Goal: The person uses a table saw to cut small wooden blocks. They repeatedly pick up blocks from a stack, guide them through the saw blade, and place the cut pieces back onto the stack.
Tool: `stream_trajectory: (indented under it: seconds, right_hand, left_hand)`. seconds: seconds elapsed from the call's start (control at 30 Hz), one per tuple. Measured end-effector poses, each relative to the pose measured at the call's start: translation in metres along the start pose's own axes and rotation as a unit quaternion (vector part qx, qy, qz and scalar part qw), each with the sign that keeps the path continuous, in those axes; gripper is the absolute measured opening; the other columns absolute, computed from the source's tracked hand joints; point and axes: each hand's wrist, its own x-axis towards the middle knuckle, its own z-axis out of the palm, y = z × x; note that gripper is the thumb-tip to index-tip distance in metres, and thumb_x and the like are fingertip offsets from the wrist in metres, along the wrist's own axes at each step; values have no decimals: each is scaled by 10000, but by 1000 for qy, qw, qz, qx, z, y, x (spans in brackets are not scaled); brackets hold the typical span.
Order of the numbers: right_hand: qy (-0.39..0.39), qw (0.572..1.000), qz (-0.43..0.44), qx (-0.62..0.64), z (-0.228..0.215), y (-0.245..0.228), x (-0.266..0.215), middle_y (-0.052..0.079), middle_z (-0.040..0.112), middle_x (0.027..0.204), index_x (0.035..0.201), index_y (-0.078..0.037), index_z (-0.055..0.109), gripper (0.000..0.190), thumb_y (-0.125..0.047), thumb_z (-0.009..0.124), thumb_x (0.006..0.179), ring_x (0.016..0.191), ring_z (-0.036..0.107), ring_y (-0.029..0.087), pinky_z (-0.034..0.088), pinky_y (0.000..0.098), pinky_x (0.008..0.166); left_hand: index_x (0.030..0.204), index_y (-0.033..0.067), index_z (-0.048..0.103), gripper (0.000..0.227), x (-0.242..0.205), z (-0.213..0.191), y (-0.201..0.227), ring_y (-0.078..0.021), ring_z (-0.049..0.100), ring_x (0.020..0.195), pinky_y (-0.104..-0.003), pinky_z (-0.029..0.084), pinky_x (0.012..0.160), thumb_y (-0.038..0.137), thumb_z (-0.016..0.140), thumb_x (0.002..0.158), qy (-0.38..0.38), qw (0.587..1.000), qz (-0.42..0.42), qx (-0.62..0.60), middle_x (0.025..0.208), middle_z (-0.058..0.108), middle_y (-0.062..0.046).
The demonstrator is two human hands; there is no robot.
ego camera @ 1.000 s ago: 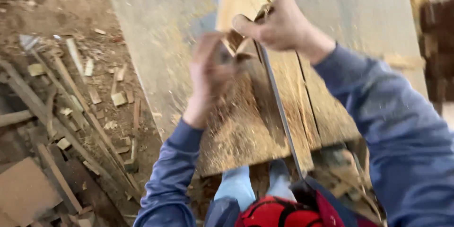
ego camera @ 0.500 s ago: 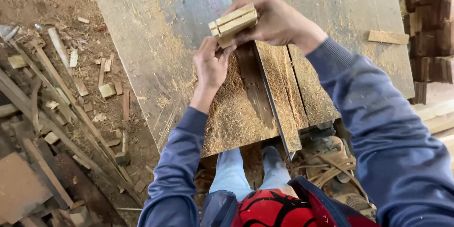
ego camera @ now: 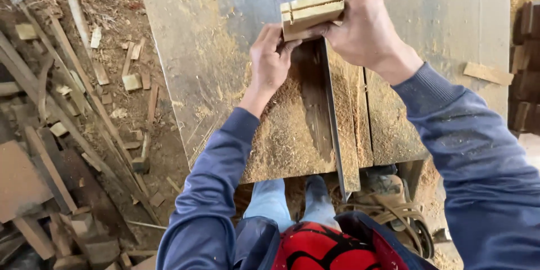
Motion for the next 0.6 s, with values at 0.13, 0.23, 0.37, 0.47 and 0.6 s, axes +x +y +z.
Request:
stream_trajectory:
  seconds: [0.13,0.23,0.37,0.47,0.6]
  right_hand:
    - [7,1000,8,-11,0,11,4,267,639,912,1020,80,405,307,182,596,801,749,660,315,569,337,664]
    - [29,998,17,-50,0,20,7,92,576,788,982,21,470,265,114,596,768,645,522,188,445,300,574]
    - [50,997,-28,-49,-3,25,20,151,531,829,909,41,440,199,150,530,770,699,495,258,410,353,618]
    - [53,995,-69,-47,-5,25,32,202,547,936,1001,82,483,244,137,549,772,822,526,325,432,397,716]
    - [43,996,-66,-40,-6,32,41,223,572,967,1010,107,483,269,183,564,765,859,568,341,475,391,726]
  left_hand:
    - [1071,78,530,294,5,4,-7,-158,595,828,-276,578,705,101,675,817,16,1000,16,11,967,584,-67]
    - [1053,70,531,263,13,2,-5,-163,585,835,-283,563,721,82,657,823,11,1000,5,4,957,572,-68]
    - [1058,74,524,276,24,7,-16,-170,605,859,-293,581,753,47,657,817,17,1000,12,14,974,579,-73]
    - [1023,77,539,251,33,3,-13,-143,569,759,-256,539,634,95,674,811,28,999,25,31,894,564,-47]
    - [1026,79,530,264,43,5,-22,-132,573,748,-245,554,642,67,674,805,28,999,17,30,908,563,-44]
